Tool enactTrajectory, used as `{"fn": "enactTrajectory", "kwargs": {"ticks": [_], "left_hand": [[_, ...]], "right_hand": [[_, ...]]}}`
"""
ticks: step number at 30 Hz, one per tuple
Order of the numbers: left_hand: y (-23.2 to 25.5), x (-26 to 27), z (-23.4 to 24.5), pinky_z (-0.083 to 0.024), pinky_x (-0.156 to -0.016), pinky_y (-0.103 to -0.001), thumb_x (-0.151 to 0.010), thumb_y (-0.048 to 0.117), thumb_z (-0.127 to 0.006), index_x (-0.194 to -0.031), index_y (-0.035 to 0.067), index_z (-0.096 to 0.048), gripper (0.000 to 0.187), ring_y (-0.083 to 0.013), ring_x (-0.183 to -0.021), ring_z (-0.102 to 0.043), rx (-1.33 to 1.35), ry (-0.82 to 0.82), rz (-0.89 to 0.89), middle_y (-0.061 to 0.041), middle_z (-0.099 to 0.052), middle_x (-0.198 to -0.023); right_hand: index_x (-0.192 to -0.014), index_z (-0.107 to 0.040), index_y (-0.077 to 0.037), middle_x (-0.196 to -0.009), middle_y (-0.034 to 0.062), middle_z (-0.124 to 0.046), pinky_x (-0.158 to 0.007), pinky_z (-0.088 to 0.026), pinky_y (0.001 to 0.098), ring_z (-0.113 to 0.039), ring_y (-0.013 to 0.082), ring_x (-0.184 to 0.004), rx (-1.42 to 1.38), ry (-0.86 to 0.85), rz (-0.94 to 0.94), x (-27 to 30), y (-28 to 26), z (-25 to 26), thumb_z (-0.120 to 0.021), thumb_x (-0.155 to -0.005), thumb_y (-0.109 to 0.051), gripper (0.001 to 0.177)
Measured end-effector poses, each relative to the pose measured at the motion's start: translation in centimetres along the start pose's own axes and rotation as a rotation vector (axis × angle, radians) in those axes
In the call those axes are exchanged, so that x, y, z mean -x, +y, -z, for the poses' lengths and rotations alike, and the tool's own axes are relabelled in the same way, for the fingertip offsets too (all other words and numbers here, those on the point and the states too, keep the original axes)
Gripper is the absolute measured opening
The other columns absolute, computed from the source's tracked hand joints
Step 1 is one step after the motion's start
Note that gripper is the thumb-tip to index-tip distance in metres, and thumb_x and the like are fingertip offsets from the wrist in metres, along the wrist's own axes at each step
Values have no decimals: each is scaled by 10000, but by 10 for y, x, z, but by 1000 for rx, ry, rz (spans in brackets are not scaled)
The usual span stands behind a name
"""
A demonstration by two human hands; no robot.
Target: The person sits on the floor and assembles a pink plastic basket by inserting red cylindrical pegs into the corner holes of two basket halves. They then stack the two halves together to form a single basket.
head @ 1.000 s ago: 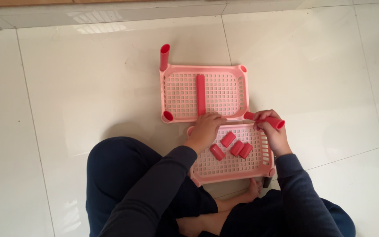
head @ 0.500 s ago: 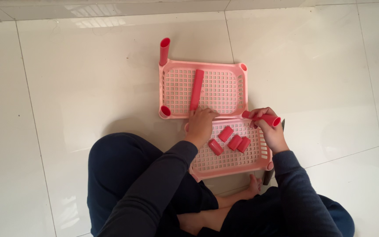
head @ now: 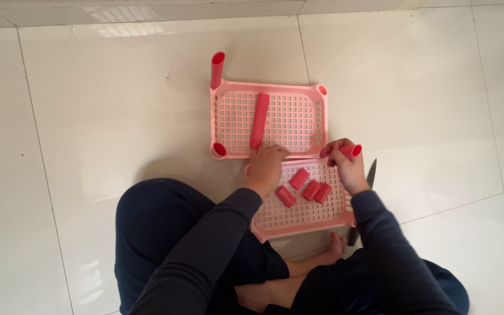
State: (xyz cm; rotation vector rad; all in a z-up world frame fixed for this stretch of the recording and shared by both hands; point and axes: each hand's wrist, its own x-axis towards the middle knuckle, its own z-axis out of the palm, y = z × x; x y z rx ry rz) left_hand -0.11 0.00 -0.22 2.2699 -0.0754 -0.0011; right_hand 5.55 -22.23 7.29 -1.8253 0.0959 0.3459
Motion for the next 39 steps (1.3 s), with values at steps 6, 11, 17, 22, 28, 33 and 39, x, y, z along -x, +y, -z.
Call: {"fn": "enactTrajectory", "kwargs": {"ticks": [6,11,17,22,28,33,39], "left_hand": [[5,-2,5,-410,-994,-457,-853,2,-538,-1062,149,-799,365,-276,-1069,-578,34,15,6,6,-727,-1096],[5,-16,34,-499,-1041,-446,-893,59,-674,-1082,114,-735,206,-271,-1148,-618,141,292,-47,-52,-699,-1150],[-35,-37,81,-470,-906,-533,-688,117,-813,-1216,-54,-526,624,-435,-1159,-518,-221,363,440,-247,-510,-1247],[-48,-39,79,-477,-943,-514,-761,76,-796,-1169,-51,-579,479,-435,-1135,-537,-144,367,394,-237,-549,-1228],[17,-38,71,-498,-947,-440,-826,84,-793,-1150,59,-641,359,-344,-1089,-574,260,286,-71,-132,-600,-1136],[56,-27,85,-510,-969,-421,-867,105,-786,-1255,50,-587,440,-329,-1122,-558,318,221,-213,-118,-561,-1184],[23,-34,72,-472,-924,-470,-775,236,-845,-1217,33,-615,538,-335,-1105,-556,164,211,-110,-130,-573,-1186]], "right_hand": [[-895,-517,-33,-904,106,-695,-642,-476,271,-526,112,-665,53,36,-22,-5,0,-2,-511,-905,-40,13],[-916,-566,-27,-914,86,-690,-679,-489,276,-557,121,-712,20,-2,-41,7,-6,-22,-541,-913,-57,39],[-1143,-529,-9,-1142,99,-680,-828,-553,302,-650,154,-915,-51,-148,-74,31,-17,-64,-647,-905,-76,275],[-1543,-296,-145,-1427,59,-495,-862,-582,351,-655,205,-940,272,-336,-125,39,-54,-38,-661,-746,-20,886],[-1558,-417,-50,-1490,103,-551,-995,-511,312,-640,159,-1163,197,-48,90,23,-104,-7,-556,-1005,-168,582],[-1362,-601,-25,-974,98,-676,-720,-512,282,-631,161,-786,225,-37,13,-14,-119,-32,-609,-1048,-265,395],[-1085,-674,37,-906,78,-752,-725,-573,240,-712,133,-809,394,11,352,-61,-130,-25,-741,-1012,-130,194]]}}
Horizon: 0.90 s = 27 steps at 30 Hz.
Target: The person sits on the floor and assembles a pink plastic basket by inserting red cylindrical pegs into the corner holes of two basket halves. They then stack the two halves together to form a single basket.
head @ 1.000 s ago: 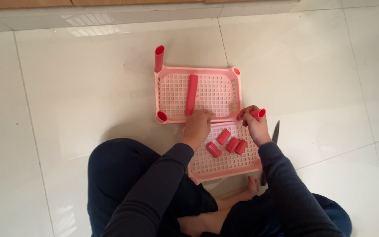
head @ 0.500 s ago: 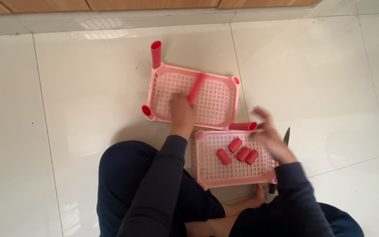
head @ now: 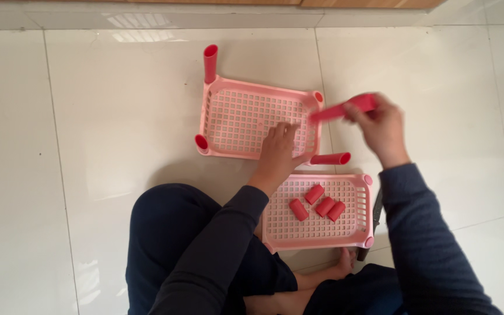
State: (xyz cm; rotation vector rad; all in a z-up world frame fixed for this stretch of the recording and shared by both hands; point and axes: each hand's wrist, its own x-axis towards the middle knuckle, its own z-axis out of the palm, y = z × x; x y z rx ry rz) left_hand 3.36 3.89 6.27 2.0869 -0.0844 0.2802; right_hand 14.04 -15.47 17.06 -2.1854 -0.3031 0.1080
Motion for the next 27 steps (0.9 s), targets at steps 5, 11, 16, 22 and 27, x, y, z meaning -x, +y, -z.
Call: {"fn": "enactTrajectory", "kwargs": {"ticks": [5,11,16,22,27], "left_hand": [[-41,15,-35,-489,-887,-456,-743,195,-811,-905,86,-768,200,-308,-973,-643,-70,-197,73,-68,-700,-975],[-68,22,-58,-512,-824,-445,-752,149,-811,-821,99,-808,86,-306,-841,-667,50,-128,71,-63,-714,-823],[-66,23,-54,-492,-878,-446,-678,142,-836,-854,98,-820,182,-303,-892,-656,34,-152,65,-73,-718,-863],[-64,24,-53,-480,-866,-452,-726,170,-835,-873,118,-817,157,-294,-916,-655,50,-186,100,-55,-720,-892],[-64,23,-53,-476,-849,-460,-693,153,-837,-833,114,-821,146,-300,-903,-648,28,-139,66,-63,-716,-858]], "right_hand": [[-1076,-673,80,-915,162,-758,-705,-584,283,-754,188,-820,264,119,157,-23,9,-4,-782,-986,-61,200],[-1039,-645,81,-907,167,-733,-672,-592,294,-757,213,-806,316,67,148,-33,21,-14,-753,-992,-50,176],[-1037,-627,83,-898,188,-716,-654,-585,322,-745,244,-760,403,-17,119,-50,20,-14,-740,-990,-66,193],[-979,-638,84,-848,212,-710,-620,-573,363,-721,283,-721,553,-120,117,-80,24,-22,-761,-949,-75,203],[-969,-592,102,-842,209,-702,-562,-586,343,-750,256,-686,413,-49,45,-81,35,-35,-751,-929,-56,228]]}}
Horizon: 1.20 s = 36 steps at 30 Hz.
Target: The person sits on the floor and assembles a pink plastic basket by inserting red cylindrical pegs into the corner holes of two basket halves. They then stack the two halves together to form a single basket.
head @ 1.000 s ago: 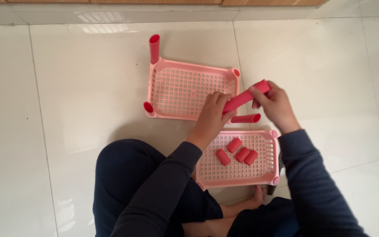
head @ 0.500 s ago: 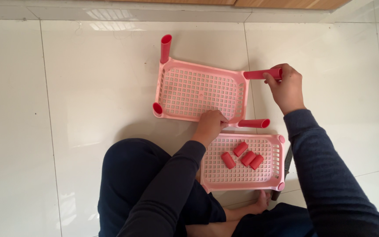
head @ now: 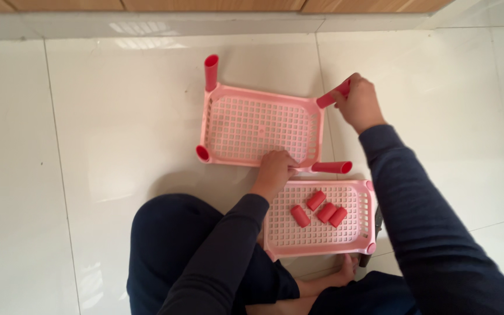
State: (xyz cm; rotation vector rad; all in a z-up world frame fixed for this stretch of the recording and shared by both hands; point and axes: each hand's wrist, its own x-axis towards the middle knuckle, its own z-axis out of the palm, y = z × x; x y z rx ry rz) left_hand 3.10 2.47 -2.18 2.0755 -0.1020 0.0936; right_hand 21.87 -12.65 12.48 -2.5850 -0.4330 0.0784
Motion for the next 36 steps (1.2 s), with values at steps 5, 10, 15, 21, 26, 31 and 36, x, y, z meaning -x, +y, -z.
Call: {"fn": "enactTrajectory", "kwargs": {"ticks": [5,10,15,21,26,31,36], "left_hand": [[1,-2,2,-486,-838,-453,-708,151,-828,-848,120,-821,144,-284,-887,-666,25,-30,20,-49,-736,-872],[6,1,6,-493,-844,-453,-708,116,-799,-845,98,-815,139,-294,-897,-666,42,-1,-18,-55,-744,-881],[25,7,27,-505,-858,-461,-781,121,-785,-934,60,-779,164,-320,-949,-661,8,-6,-7,-99,-716,-961],[57,24,56,-550,-896,-408,-945,54,-617,-1181,27,-618,238,-309,-1011,-668,184,292,87,-144,-646,-1124],[55,69,58,-550,-878,-406,-913,102,-657,-1225,-13,-528,357,-350,-1019,-639,192,346,236,-198,-575,-1175],[53,115,39,-506,-916,-446,-791,105,-761,-1297,-66,-442,622,-446,-1096,-579,38,208,312,-305,-489,-1264],[60,130,30,-537,-917,-458,-799,136,-772,-1272,-83,-439,618,-441,-1093,-651,-62,-98,584,-302,-614,-1199]], "right_hand": [[-938,-593,85,-835,214,-717,-581,-588,343,-754,259,-696,-23,54,14,2,1,-4,-762,-918,-44,214],[-988,-628,55,-841,197,-722,-638,-574,395,-721,287,-724,78,-8,-26,2,-3,6,-790,-922,-150,269],[-1317,-572,-16,-1227,152,-634,-747,-528,368,-655,215,-972,-182,139,-21,31,14,26,-723,-1016,-264,418],[-1344,-517,-43,-1229,71,-518,-953,-540,323,-536,161,-1117,-363,748,-68,185,67,35,-624,-1179,-94,204],[-1228,-622,-64,-1178,165,-588,-841,-544,398,-618,276,-988,-170,269,-342,292,64,-20,-759,-897,-157,370],[-1306,-628,-159,-1331,231,-531,-966,-503,472,-574,414,-1180,70,-47,-303,301,57,-37,-854,-738,-208,614],[-1270,-663,-176,-1314,198,-570,-994,-517,447,-603,385,-1197,151,-143,-343,311,76,-52,-847,-736,-237,568]]}}
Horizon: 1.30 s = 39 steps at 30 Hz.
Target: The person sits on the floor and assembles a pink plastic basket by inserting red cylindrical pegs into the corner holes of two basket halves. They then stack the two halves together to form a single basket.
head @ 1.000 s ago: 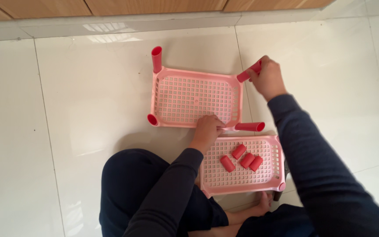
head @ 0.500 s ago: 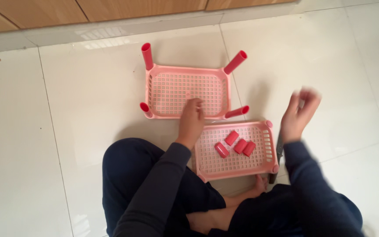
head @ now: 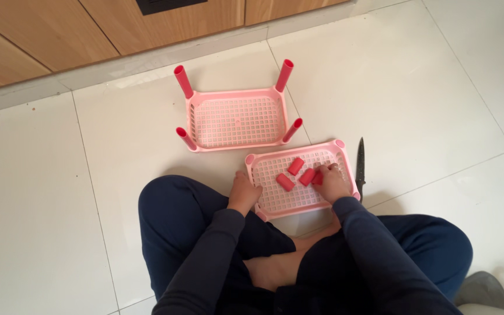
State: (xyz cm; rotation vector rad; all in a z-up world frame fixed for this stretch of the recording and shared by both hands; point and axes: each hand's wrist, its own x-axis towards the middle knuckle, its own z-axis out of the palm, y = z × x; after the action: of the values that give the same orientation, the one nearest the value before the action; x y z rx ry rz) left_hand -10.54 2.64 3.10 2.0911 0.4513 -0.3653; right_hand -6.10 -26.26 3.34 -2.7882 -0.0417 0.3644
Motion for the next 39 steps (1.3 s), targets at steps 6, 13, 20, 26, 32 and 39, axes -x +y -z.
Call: {"fn": "enactTrajectory", "kwargs": {"ticks": [6,13,20,26,32,39], "left_hand": [[3,20,-20,-569,-868,-466,-817,12,-649,-1232,-67,-464,461,-441,-1022,-694,-11,-46,28,-291,-695,-1069],[12,29,-21,-551,-900,-469,-828,-45,-595,-1267,-37,-459,459,-446,-1043,-685,-5,-9,-16,-287,-700,-1089],[21,45,-19,-545,-887,-451,-791,-59,-646,-1388,-11,-348,669,-435,-1094,-643,110,66,-123,-286,-594,-1232],[19,34,-21,-571,-901,-437,-825,-58,-571,-1373,-32,-390,578,-422,-1087,-690,133,9,-82,-275,-684,-1147],[14,31,-24,-541,-922,-455,-821,-72,-548,-1378,-25,-413,575,-444,-1101,-664,99,22,-103,-285,-679,-1160],[8,29,-26,-531,-933,-450,-812,-66,-546,-1389,-23,-402,596,-442,-1108,-661,109,-10,-106,-285,-678,-1161]], "right_hand": [[-1254,-638,-95,-1178,223,-656,-979,-540,427,-666,368,-1114,-145,-70,-139,-10,24,-17,-829,-748,-433,638],[-1279,-652,-113,-1269,237,-599,-991,-526,432,-635,379,-1160,-33,12,-137,-14,35,-15,-793,-761,-437,627],[-1524,-438,-201,-1590,299,-254,-1035,-474,572,-314,573,-1422,-171,-7,-86,11,-36,12,-751,-765,-621,923],[-1543,-410,-261,-1590,251,-254,-952,-417,671,-291,493,-1435,276,42,74,35,-92,-5,-686,-788,-710,921],[-1326,-594,-166,-1312,192,-562,-784,-525,536,-559,382,-1122,302,281,314,28,-75,-48,-640,-943,-427,466],[-1223,-593,-109,-1227,256,-569,-707,-588,493,-615,430,-999,157,187,250,20,-68,-40,-667,-883,-319,407]]}}
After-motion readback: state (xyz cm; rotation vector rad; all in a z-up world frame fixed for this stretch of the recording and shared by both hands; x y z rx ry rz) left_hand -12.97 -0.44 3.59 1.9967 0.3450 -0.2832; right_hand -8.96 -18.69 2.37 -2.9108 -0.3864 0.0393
